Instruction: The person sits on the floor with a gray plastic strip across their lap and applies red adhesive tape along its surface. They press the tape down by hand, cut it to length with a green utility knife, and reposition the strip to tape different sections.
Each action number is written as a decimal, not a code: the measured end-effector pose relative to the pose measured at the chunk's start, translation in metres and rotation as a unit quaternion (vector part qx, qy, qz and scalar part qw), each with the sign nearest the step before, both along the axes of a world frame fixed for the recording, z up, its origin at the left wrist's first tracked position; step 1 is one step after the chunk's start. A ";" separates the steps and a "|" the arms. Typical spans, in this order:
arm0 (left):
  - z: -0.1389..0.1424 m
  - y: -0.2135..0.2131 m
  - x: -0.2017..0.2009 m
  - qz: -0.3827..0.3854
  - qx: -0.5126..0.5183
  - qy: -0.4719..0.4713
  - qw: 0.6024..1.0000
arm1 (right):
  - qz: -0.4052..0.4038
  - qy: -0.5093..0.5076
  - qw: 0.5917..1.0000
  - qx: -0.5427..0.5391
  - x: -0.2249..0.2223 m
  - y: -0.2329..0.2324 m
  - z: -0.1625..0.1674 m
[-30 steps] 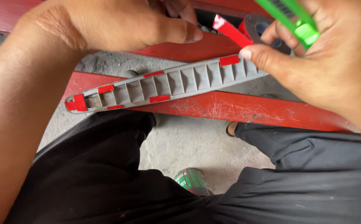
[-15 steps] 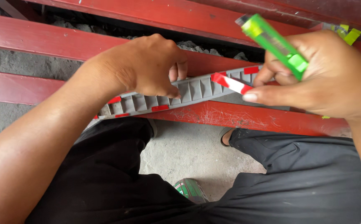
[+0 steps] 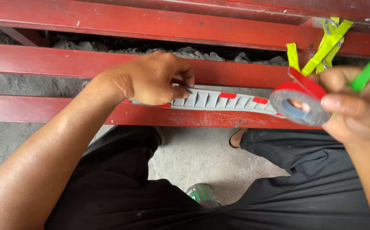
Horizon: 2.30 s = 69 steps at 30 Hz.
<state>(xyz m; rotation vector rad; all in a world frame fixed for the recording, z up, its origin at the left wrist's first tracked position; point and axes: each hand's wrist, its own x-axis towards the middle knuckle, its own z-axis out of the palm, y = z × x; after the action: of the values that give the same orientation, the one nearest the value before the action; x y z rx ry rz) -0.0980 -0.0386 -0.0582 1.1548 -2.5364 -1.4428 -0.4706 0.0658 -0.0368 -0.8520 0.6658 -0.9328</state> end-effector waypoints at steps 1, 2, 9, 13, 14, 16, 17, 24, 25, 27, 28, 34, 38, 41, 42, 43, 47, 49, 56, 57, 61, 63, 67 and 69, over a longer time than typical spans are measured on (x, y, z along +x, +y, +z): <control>0.002 0.001 -0.003 0.001 0.028 -0.024 0.999 | 0.004 0.021 1.000 -0.001 0.003 0.012 -0.003; 0.003 0.004 -0.008 0.004 0.055 -0.048 0.997 | 0.008 0.042 0.999 -0.003 0.009 0.025 -0.009; 0.006 0.029 -0.048 -0.062 0.035 -0.039 0.997 | 0.048 0.274 0.960 0.016 0.054 0.090 -0.037; 0.006 0.031 -0.058 -0.071 0.038 -0.038 0.996 | -0.004 0.293 0.956 0.007 0.049 0.083 -0.038; 0.005 0.031 -0.059 -0.072 0.028 -0.044 0.996 | -0.007 0.283 0.959 0.016 0.048 0.081 -0.038; 0.004 0.032 -0.063 -0.070 0.018 -0.041 0.997 | -0.011 0.262 0.964 0.035 0.048 0.077 -0.038; 0.003 0.033 -0.065 -0.067 0.017 -0.031 0.997 | -0.011 0.250 0.967 0.049 0.049 0.075 -0.040; -0.009 0.033 -0.052 -0.052 -0.020 0.078 0.995 | -0.064 0.120 0.978 0.158 0.046 0.060 -0.052; -0.010 0.032 -0.048 -0.058 -0.017 0.096 0.994 | -0.075 0.100 0.977 0.170 0.045 0.059 -0.052; -0.011 0.028 -0.041 -0.070 -0.014 0.132 0.989 | -0.088 0.066 0.977 0.184 0.047 0.056 -0.052; -0.012 0.027 -0.038 -0.062 -0.006 0.126 0.990 | -0.095 0.048 0.976 0.188 0.048 0.054 -0.052; -0.004 0.028 -0.026 -0.075 -0.005 0.118 0.990 | -0.108 0.051 0.975 0.187 0.057 0.043 -0.051; 0.001 0.035 -0.020 -0.128 -0.080 0.157 0.976 | -0.106 0.063 0.973 0.194 0.055 0.039 -0.052; -0.001 0.044 -0.019 -0.104 -0.130 0.138 0.976 | -0.129 0.033 0.972 0.194 0.046 0.040 -0.055; -0.002 0.049 -0.018 -0.091 -0.143 0.136 0.976 | -0.145 0.002 0.969 0.199 0.040 0.042 -0.055; -0.002 0.052 -0.016 -0.078 -0.149 0.125 0.978 | -0.159 -0.028 0.966 0.203 0.033 0.043 -0.055; -0.005 0.066 -0.007 -0.023 -0.187 0.096 0.977 | -0.194 -0.005 0.970 0.144 0.010 0.049 -0.055; -0.006 0.070 -0.004 -0.008 -0.205 0.091 0.974 | -0.164 -0.012 0.979 0.121 0.004 0.049 -0.056; -0.003 0.071 -0.003 -0.020 -0.230 0.101 0.968 | -0.085 -0.058 0.985 0.140 0.016 0.053 -0.050; -0.001 0.069 -0.003 -0.026 -0.240 0.103 0.965 | -0.070 -0.015 0.987 0.145 0.019 0.051 -0.050; 0.006 0.063 -0.002 -0.024 -0.236 0.123 0.964 | -0.053 0.093 0.983 0.150 0.032 0.043 -0.046; 0.012 0.060 -0.002 -0.031 -0.232 0.118 0.965 | -0.044 0.053 0.987 0.145 0.037 0.040 -0.043; 0.017 0.060 -0.014 -0.048 -0.236 0.161 0.957 | -0.035 0.058 0.987 0.143 0.038 0.037 -0.042; 0.018 0.064 -0.022 -0.044 -0.220 0.188 0.956 | -0.034 0.049 0.992 0.108 0.026 0.040 -0.043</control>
<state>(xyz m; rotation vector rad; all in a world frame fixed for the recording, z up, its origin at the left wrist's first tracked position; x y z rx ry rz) -0.1195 0.0249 -0.0399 0.6361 -2.4692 -0.9181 -0.4445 0.1054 -0.0797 -0.6882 0.8692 -0.8659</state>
